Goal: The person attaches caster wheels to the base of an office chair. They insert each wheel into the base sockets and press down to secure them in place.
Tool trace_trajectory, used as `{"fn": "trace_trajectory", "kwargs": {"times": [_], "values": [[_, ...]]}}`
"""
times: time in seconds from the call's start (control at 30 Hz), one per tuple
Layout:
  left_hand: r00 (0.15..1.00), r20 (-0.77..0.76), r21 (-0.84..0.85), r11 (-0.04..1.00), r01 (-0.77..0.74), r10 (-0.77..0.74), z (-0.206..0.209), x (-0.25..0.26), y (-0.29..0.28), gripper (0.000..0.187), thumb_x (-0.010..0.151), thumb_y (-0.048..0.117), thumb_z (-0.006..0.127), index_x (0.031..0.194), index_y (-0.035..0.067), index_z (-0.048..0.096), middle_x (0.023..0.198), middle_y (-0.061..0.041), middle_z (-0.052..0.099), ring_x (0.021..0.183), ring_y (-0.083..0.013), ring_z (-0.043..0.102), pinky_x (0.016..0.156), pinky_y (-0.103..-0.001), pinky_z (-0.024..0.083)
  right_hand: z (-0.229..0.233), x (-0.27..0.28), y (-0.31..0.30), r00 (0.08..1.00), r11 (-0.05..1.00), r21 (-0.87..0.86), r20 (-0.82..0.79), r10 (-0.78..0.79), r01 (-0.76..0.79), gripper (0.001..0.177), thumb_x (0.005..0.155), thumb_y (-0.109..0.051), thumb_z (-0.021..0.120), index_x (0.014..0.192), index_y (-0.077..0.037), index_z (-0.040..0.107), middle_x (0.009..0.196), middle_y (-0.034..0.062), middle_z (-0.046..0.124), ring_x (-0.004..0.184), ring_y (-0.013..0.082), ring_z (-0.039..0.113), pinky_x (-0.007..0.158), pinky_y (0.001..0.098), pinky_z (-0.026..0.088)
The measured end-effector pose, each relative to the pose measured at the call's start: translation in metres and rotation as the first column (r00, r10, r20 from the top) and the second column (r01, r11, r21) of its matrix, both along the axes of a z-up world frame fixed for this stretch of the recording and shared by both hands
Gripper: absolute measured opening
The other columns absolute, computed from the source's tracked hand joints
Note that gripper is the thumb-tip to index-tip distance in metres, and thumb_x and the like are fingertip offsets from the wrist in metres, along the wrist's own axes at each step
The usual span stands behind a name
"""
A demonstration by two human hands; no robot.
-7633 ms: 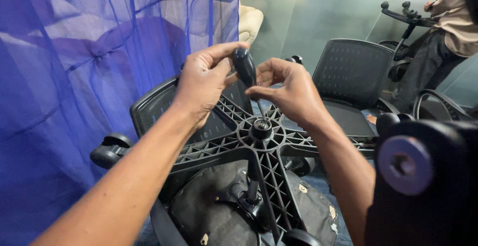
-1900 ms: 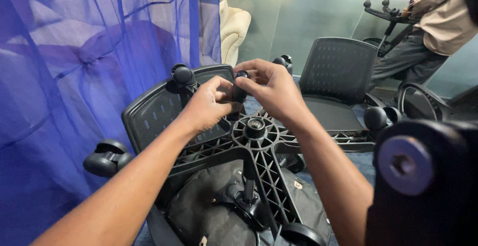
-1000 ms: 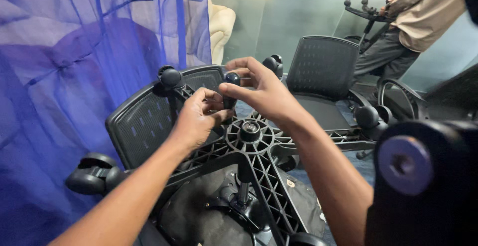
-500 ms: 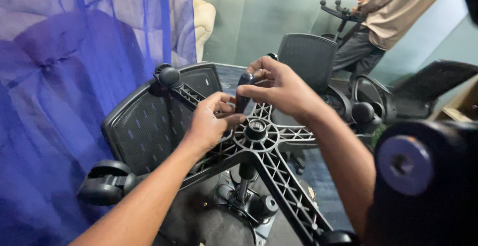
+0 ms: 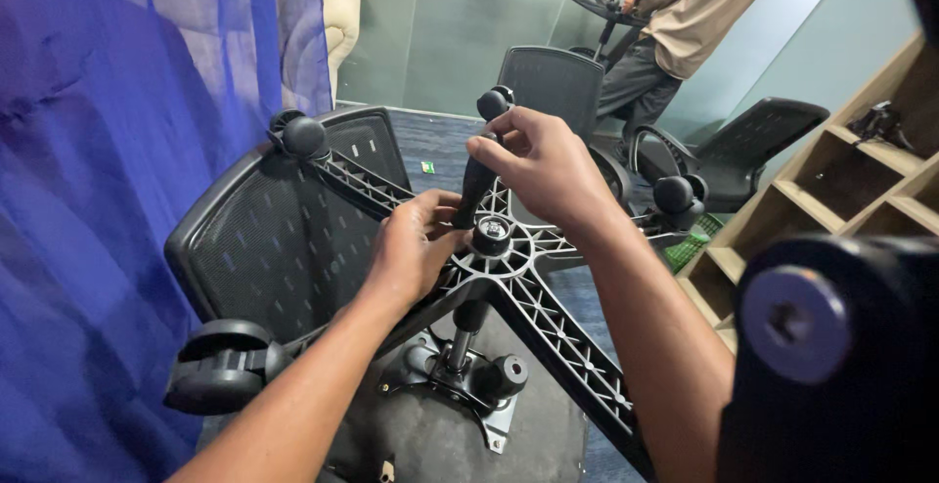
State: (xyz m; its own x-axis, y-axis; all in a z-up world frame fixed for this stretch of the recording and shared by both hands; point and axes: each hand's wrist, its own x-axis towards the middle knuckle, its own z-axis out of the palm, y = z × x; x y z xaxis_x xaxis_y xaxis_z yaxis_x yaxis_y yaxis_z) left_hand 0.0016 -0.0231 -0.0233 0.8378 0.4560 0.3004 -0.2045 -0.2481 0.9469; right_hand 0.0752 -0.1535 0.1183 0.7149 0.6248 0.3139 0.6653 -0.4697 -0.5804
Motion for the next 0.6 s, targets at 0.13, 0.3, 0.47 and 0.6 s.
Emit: {"fn": "trace_trajectory", "kwargs": {"times": [0.13,0.3,0.47,0.6], "values": [[0.982,0.146,-0.027,0.991,0.128,-0.123,0.000,0.001,0.006,0.041,0.086,-0.003,0.069,0.125,0.004,0.062,0.107,-0.007,0.077,0.098,-0.0145,0.071,0.085,-0.028,0.057,-0.010,0.003,0.006,0.875,0.873,0.388,-0.257,0.411,-0.295,0.036,0.090,-0.022,0.067,0.122,-0.007,0.069,0.096,-0.0020,0.074,0.085,0.0036,0.068,0.075,0.0234,0.056],[0.999,0.011,-0.015,0.999,-0.033,0.033,0.000,-0.005,0.003,0.042,0.082,-0.003,0.078,0.120,0.003,0.062,0.102,-0.007,0.071,0.091,-0.0140,0.068,0.077,-0.031,0.056,-0.026,-0.006,0.023,0.976,0.955,0.261,-0.194,-0.094,0.144,0.042,0.080,-0.027,0.084,0.115,-0.007,0.072,0.092,0.0068,0.076,0.081,0.0085,0.070,0.073,0.0257,0.055],[0.992,0.125,-0.049,0.999,-0.024,0.030,-0.011,0.004,0.016,0.048,0.083,0.001,0.077,0.125,0.004,0.053,0.110,-0.006,0.063,0.098,-0.0101,0.063,0.079,-0.027,0.060,-0.043,-0.008,0.032,0.989,0.876,0.483,-0.132,0.068,0.005,0.042,0.089,-0.022,0.081,0.122,-0.002,0.067,0.102,0.0116,0.076,0.091,0.0153,0.072,0.080,0.0308,0.057],[0.966,0.177,-0.122,0.970,0.212,-0.189,-0.019,0.007,0.024,0.042,0.091,0.000,0.070,0.129,0.002,0.051,0.112,-0.008,0.066,0.101,-0.0130,0.061,0.082,-0.025,0.055,-0.047,-0.003,0.034,0.975,0.732,0.646,0.110,0.193,-0.218,0.031,0.091,-0.017,0.069,0.119,-0.005,0.068,0.099,0.0034,0.076,0.089,0.0107,0.072,0.078,0.0286,0.055]]}}
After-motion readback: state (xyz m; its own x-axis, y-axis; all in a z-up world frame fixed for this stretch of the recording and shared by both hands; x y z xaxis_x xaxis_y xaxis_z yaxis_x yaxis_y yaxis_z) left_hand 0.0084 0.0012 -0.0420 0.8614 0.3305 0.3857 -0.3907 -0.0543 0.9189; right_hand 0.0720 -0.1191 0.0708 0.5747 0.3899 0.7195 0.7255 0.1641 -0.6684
